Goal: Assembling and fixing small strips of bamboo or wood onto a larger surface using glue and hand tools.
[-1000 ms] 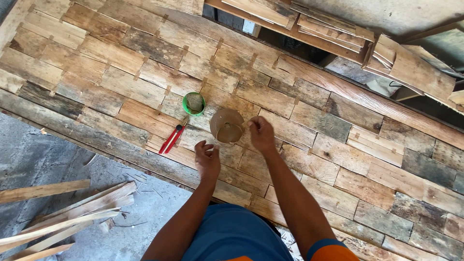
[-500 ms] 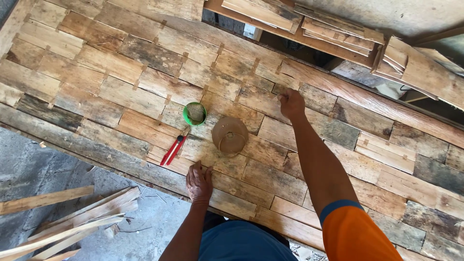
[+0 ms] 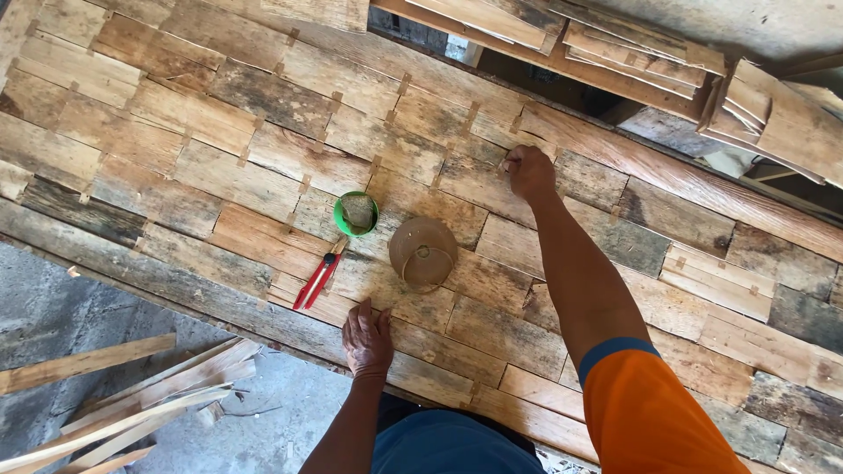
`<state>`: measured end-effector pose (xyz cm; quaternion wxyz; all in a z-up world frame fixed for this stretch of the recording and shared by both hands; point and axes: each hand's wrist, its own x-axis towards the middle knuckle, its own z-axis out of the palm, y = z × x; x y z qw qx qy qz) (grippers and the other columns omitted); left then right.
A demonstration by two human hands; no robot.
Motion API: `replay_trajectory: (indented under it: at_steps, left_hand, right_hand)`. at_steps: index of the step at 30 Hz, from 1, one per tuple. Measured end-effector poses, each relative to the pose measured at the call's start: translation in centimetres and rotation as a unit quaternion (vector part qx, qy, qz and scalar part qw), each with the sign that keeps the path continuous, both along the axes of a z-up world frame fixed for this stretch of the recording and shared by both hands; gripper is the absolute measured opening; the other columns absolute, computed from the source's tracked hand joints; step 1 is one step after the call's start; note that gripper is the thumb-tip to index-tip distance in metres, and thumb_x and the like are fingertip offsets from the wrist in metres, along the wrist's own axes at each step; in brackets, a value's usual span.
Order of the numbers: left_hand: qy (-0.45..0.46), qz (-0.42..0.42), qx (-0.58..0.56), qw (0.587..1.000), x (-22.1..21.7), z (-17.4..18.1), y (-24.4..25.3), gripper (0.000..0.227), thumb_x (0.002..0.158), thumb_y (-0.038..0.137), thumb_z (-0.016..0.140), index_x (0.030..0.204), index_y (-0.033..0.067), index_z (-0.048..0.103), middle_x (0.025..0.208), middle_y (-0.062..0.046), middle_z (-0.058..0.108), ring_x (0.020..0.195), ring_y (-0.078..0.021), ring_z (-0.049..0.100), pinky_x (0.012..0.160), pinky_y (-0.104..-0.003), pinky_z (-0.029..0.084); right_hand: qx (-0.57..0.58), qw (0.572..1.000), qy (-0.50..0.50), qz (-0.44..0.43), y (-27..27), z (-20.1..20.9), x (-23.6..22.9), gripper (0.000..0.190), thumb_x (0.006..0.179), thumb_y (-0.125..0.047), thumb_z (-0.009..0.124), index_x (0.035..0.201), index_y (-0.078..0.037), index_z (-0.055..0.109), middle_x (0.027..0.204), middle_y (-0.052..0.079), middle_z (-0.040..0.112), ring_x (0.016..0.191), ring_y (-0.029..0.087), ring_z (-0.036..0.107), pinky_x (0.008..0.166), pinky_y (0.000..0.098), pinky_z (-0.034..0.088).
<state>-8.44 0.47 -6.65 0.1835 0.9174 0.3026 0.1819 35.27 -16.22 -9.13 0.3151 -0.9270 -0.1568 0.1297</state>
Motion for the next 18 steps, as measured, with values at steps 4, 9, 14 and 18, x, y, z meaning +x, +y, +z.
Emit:
replay_trajectory:
  at_steps: [4,9,14,18]
  left_hand:
    - [0.004,-0.003,-0.003,1.000,0.2,0.5,0.0,0.046,0.095,0.031,0.070,0.131,0.0088,0.052,0.114,-0.017,0.064,0.099,-0.0390,0.064,0.084,-0.051,0.052]
    - [0.002,-0.009,0.000,1.000,0.3,0.6,0.0,0.045,0.097,0.030,0.070,0.132,0.0087,0.053,0.113,-0.016,0.063,0.099,-0.0386,0.064,0.084,-0.051,0.052]
    - [0.003,-0.004,0.001,1.000,0.4,0.6,0.1,0.043,0.095,0.031,0.071,0.129,0.0088,0.055,0.113,-0.016,0.063,0.099,-0.0382,0.065,0.084,-0.050,0.052]
    - [0.004,-0.005,0.009,1.000,0.3,0.4,0.1,0.042,0.095,0.030,0.071,0.127,0.0085,0.056,0.112,-0.016,0.063,0.098,-0.0380,0.065,0.083,-0.050,0.052]
  right_hand:
    - [-0.019,1.000,-0.001,0.001,0.5,1.5,-0.1,0.012,0.092,-0.020,0.075,0.097,-0.008,0.077,0.097,0.013,0.076,0.091,0.031,0.072,0.082,0.0443,0.055]
    - [-0.077,0.996,0.048,-0.009,1.1,3.2,-0.3,0.016,0.098,-0.024,0.071,0.099,-0.010,0.077,0.104,0.011,0.075,0.095,0.030,0.071,0.084,0.0455,0.053]
    - [-0.087,0.994,0.058,-0.016,1.3,2.8,0.0,0.014,0.098,-0.022,0.070,0.101,-0.011,0.078,0.104,0.011,0.076,0.097,0.029,0.072,0.085,0.0451,0.054]
    - [-0.089,0.993,0.072,-0.017,1.2,2.7,0.1,0.014,0.099,-0.022,0.070,0.102,-0.010,0.077,0.105,0.012,0.076,0.097,0.030,0.071,0.085,0.0446,0.054]
